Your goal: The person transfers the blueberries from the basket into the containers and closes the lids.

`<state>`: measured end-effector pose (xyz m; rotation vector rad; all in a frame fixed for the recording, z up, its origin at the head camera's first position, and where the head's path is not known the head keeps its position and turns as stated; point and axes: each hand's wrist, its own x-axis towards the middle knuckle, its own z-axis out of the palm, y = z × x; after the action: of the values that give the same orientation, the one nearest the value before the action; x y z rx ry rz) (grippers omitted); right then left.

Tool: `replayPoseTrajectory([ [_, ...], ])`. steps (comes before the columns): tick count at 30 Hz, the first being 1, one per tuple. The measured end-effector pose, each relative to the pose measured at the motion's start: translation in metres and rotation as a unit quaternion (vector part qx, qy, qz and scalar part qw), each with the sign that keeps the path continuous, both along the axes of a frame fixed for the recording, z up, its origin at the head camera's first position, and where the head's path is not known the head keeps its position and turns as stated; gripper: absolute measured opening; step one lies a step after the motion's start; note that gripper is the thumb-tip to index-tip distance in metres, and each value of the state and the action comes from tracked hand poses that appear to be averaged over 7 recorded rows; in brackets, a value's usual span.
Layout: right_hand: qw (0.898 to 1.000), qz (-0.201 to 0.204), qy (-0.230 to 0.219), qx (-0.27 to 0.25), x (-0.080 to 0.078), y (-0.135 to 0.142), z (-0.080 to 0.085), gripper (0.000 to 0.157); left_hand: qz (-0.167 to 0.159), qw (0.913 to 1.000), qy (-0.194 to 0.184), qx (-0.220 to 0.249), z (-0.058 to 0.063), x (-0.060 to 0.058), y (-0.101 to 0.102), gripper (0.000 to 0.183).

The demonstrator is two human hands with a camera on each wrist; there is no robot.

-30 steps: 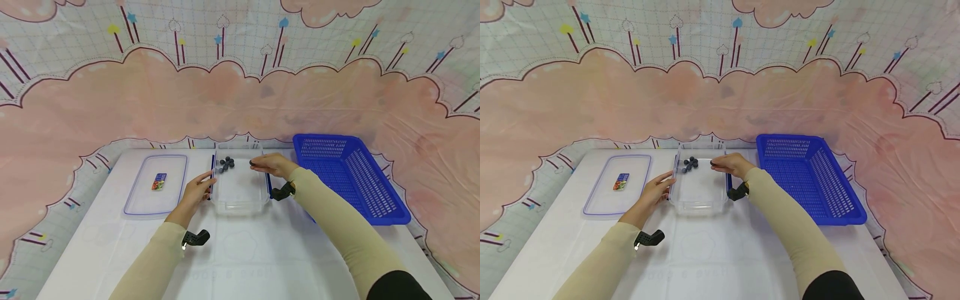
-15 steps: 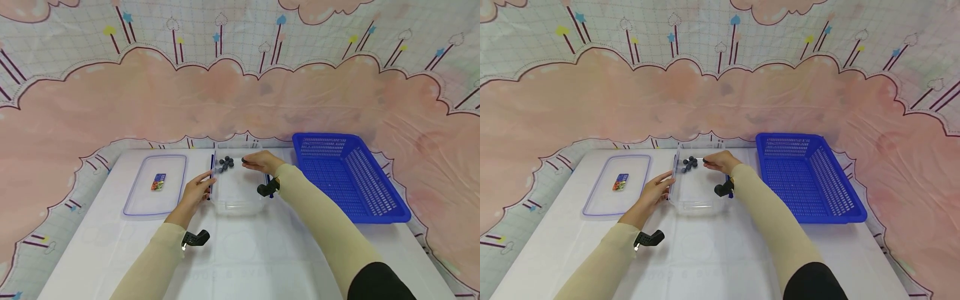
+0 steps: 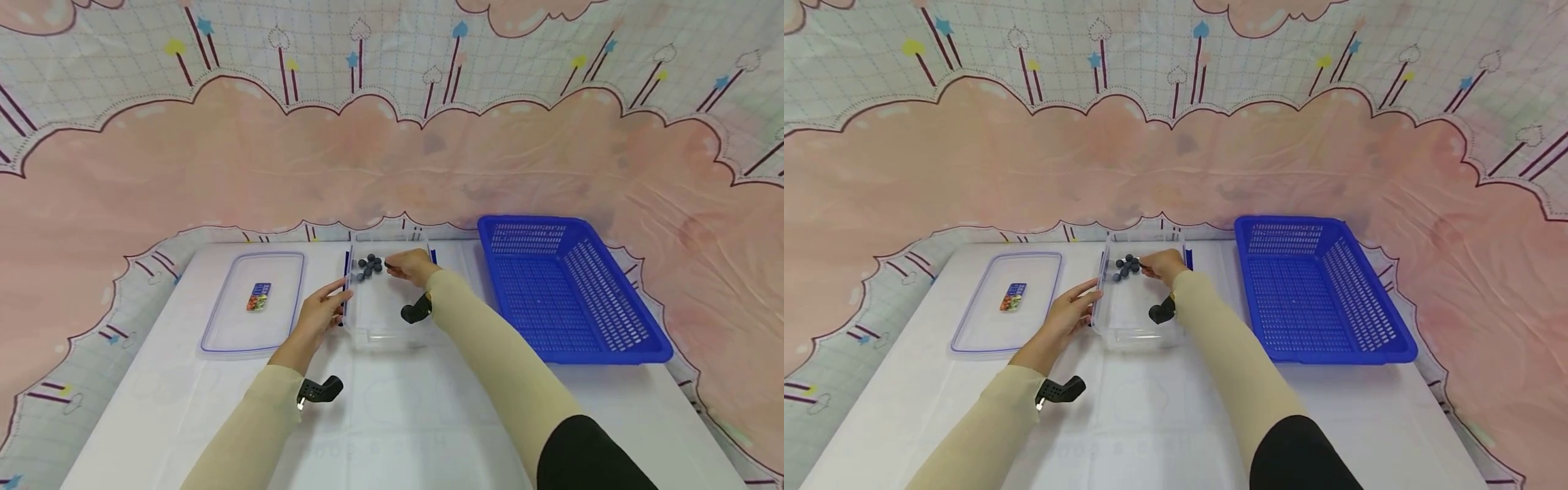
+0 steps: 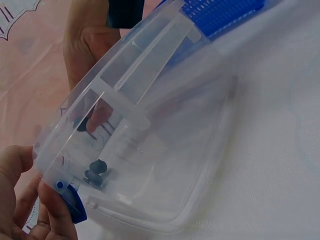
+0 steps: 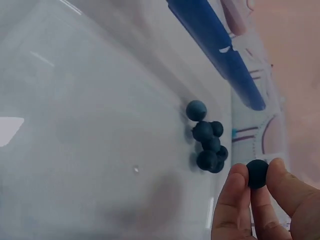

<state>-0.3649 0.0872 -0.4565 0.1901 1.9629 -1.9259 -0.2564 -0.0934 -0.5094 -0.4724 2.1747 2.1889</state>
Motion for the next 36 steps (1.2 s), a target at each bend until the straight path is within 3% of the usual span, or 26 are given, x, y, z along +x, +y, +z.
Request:
replayPoseTrajectory([
  [12, 0.994, -0.061, -0.074, -0.055, -0.007, -0.007, -0.017, 0.032, 0.002, 1.0, -0.005, -0.002, 0.002, -0.001, 0.001, 0.046],
  [27, 0.99, -0.082, -0.079, -0.087, -0.005, -0.006, -0.016, 0.034, 0.005, 1.0, -0.002, 0.004, 0.004, 0.0, 0.0, 0.045],
  [30, 0.993, -0.062, -0.064, -0.08, 0.001, -0.006, -0.012, 0.034, 0.005, 1.0, -0.001, 0.003, 0.005, 0.001, 0.0, 0.046],
  [36, 0.999, 0.03, -0.014, -0.04, 0.022, -0.01, 0.001, 0.036, 0.01, 0.9999, -0.001, -0.005, 0.004, 0.002, 0.001, 0.046],
])
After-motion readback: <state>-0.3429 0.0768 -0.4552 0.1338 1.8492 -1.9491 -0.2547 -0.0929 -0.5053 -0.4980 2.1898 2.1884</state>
